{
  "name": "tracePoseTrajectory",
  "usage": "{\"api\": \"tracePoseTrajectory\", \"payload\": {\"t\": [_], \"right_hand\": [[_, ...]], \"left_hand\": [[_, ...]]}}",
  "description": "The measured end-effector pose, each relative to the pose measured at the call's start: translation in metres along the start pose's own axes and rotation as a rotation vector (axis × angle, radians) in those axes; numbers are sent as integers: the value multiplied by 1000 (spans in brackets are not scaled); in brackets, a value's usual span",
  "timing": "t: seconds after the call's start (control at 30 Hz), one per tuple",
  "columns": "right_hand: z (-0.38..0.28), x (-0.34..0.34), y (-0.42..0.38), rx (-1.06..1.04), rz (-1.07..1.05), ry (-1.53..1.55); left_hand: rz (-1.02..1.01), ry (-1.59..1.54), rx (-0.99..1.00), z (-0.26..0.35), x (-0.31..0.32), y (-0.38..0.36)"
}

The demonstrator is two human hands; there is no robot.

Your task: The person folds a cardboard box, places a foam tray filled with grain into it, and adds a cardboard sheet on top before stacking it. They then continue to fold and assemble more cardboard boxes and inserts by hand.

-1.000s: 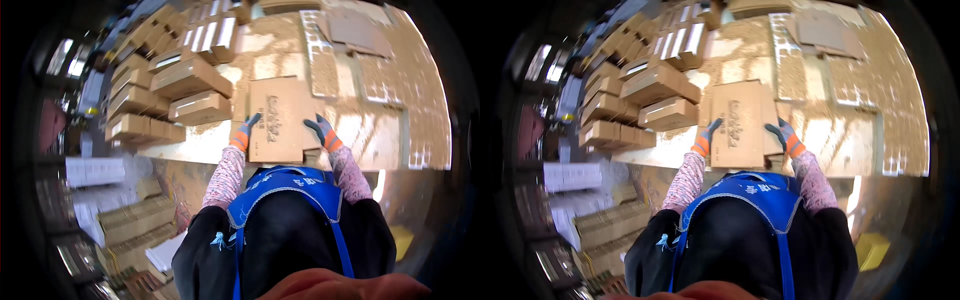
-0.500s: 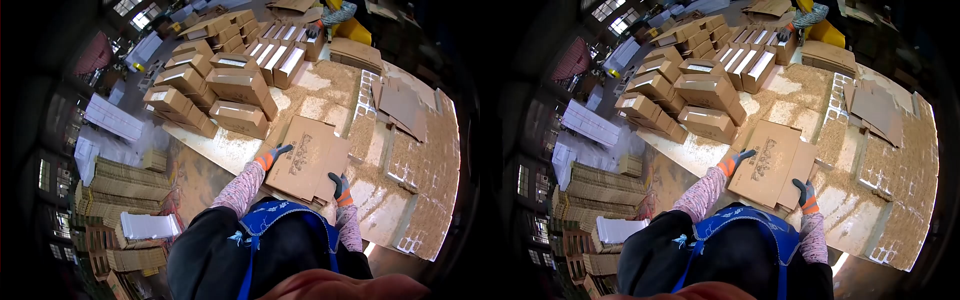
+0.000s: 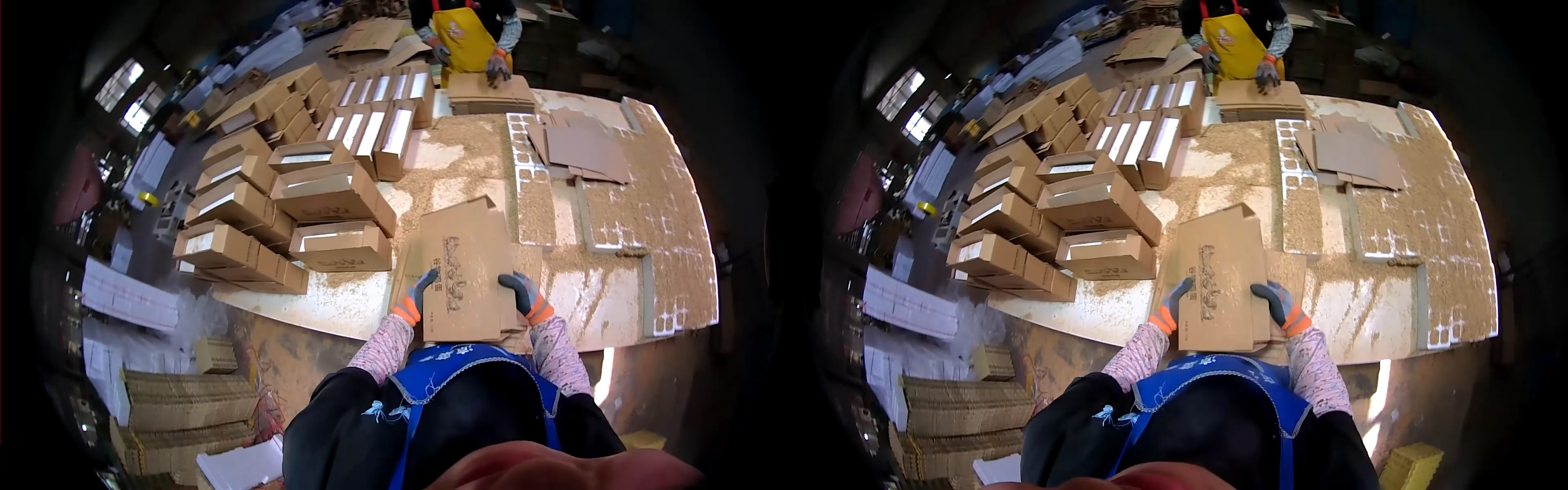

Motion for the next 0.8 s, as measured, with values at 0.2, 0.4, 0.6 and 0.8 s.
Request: {"api": "tracePoseTrajectory", "payload": {"t": [0.2, 0.4, 0.6, 0.8], "right_hand": [[-86, 32, -51, -563, 219, -99], [-1, 75, -92, -553, 484, -256], [5, 72, -88, -248, 519, -234], [-17, 18, -60, -356, 334, -661]], "left_hand": [[-498, -302, -120, 22, 49, -4], [-696, -520, -143, 29, 84, -8], [-623, -671, -222, -1, 80, 2], [-462, -426, -274, -47, 61, 10]]}}
Point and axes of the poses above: each hand's wrist, its own y-axis towards the middle knuckle, its own x-axis out of the palm, z = x × y, the point moved 5 cm from there along y, towards the middle knuckle, and after that the axes turned 2 degrees about -y, right-handed, at the moved point
